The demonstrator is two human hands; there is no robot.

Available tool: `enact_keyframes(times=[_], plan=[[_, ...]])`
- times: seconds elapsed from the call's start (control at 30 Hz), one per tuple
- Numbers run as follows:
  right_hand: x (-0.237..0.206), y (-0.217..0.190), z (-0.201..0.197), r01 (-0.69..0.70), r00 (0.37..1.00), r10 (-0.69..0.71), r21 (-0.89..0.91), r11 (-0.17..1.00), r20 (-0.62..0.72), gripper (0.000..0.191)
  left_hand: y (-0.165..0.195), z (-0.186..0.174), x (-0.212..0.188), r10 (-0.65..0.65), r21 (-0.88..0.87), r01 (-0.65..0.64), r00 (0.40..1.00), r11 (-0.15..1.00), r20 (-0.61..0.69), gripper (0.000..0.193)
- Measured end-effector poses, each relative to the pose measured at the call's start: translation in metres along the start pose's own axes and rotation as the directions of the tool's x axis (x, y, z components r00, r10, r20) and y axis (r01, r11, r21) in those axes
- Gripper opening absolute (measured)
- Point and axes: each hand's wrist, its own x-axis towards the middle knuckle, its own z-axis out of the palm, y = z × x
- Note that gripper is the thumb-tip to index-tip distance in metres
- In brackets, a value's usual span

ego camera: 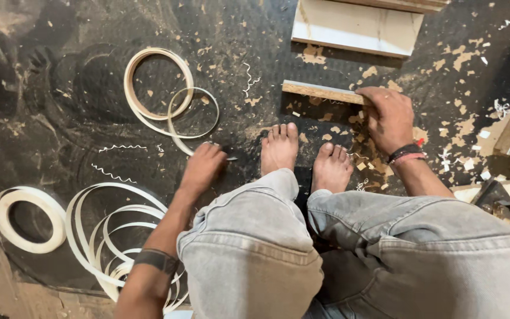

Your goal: The person stands at a workbench cutting lengths of thin wooden edging strip from a coiled roll, using a hand cutting tool to slice pieces off, then sets pieces aside and sands/trimms the edge of a small white board with a sanding block.

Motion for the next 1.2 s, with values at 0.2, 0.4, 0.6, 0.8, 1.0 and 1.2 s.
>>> enact_keyframes(times=[0.2,0.4,0.6,0.8,1.0,1.2], plan=[[0.003,-0.004,0.003,0.014,0.994,-0.019,0.045,0.999,0.106,0.031,0.031,-0.028,0.044,-0.075,-0.221,0.041,0.987,0.974,-0.145,0.020],[0.006,-0.032,0.003,0.110,0.993,-0.114,-0.109,0.988,-0.032,0.048,0.112,-0.022,0.169,0.143,-0.471,-0.255,0.955,0.844,-0.261,0.023],[0.002,-0.044,0.005,0.150,0.987,-0.143,0.089,0.985,-0.074,0.045,0.131,-0.001,0.211,0.191,-0.450,-0.200,0.979,0.870,-0.067,0.025],[-0.002,-0.015,-0.002,0.095,0.994,-0.100,-0.104,0.990,-0.048,0.022,0.104,-0.008,0.202,0.308,-0.281,-0.314,0.949,0.907,-0.067,0.031],[-0.021,0.012,-0.029,-0.023,0.999,0.026,-0.137,0.990,0.020,0.023,0.042,-0.036,0.163,0.342,0.148,-0.332,0.938,0.931,-0.046,0.030],[-0.017,0.012,-0.029,-0.121,0.992,0.122,-0.041,0.992,0.031,0.022,0.041,-0.028,0.161,0.361,0.292,-0.322,0.929,0.900,-0.088,0.047]])
